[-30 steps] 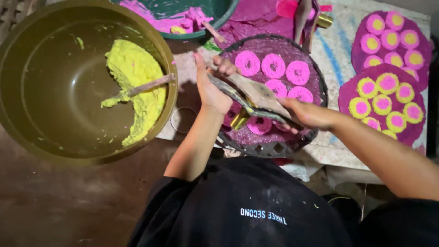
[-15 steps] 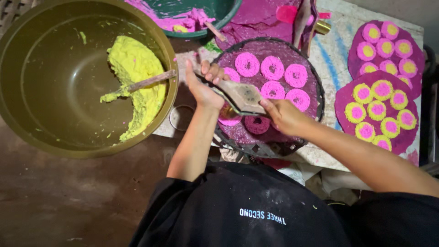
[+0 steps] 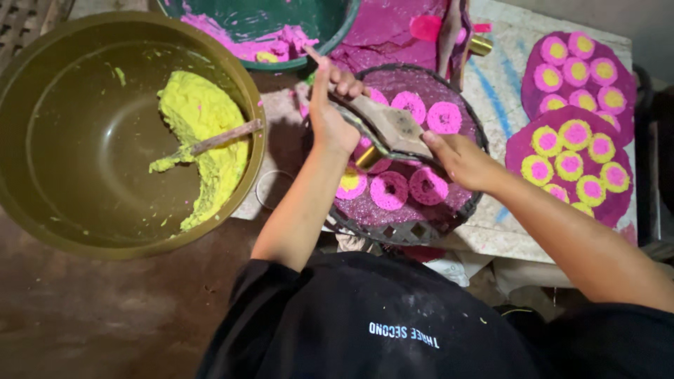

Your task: The person uses a wooden press to form pink and yellow dough into circular decorative cakes. They repeatedly load the press with pink dough, press it onto a tray, then add yellow dough to the center, and transfer the finished pieces to a woven mat.

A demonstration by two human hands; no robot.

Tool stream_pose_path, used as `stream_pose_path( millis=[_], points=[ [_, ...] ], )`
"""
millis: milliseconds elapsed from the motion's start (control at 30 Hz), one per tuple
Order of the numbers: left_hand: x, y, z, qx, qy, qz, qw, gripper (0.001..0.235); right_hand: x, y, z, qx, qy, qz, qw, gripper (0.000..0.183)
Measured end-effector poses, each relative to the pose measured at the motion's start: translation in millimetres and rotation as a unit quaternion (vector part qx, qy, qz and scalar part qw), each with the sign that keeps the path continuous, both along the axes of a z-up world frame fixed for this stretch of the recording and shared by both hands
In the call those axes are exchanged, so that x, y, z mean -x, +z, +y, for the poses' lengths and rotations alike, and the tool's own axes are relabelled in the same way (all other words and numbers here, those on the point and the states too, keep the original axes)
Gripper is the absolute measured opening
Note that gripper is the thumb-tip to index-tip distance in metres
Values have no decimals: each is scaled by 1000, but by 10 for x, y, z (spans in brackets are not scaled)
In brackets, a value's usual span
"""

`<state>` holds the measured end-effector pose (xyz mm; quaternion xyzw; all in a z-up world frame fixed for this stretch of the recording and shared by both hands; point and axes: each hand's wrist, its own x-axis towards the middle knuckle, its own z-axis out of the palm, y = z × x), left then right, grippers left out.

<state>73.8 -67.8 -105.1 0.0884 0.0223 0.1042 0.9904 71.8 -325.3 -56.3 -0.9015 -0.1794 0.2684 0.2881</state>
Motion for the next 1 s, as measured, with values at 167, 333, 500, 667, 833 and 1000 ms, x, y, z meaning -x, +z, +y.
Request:
stream_pose_path(
  millis=[167, 333, 500, 667, 833, 1000],
  points=[
    [-320, -305, -137, 23, -9, -25, 999, 33, 63, -3, 127, 24, -8, -120, 992, 62],
    [-375, -572, -128, -1, -9, -19, 1000, 30, 184, -34, 213, -10, -8, -157, 988, 59],
    [-471, -629, -219, 19, 4, 15, 1000, 31, 83, -21, 146, 50, -17, -132, 990, 58],
    [-567, -578, -214, -43, 6, -6, 999, 30, 53, -163, 85, -13, -14, -200, 980, 56],
    [-167, -890, -119, -644, 88, -66, 757, 54, 88, -355, -110, -92, -29, -157, 983, 57],
    [130, -1183, -256, -517, -263, 279, 765, 90, 83, -649, -262, -138, -70, -156, 976, 55]
  ],
)
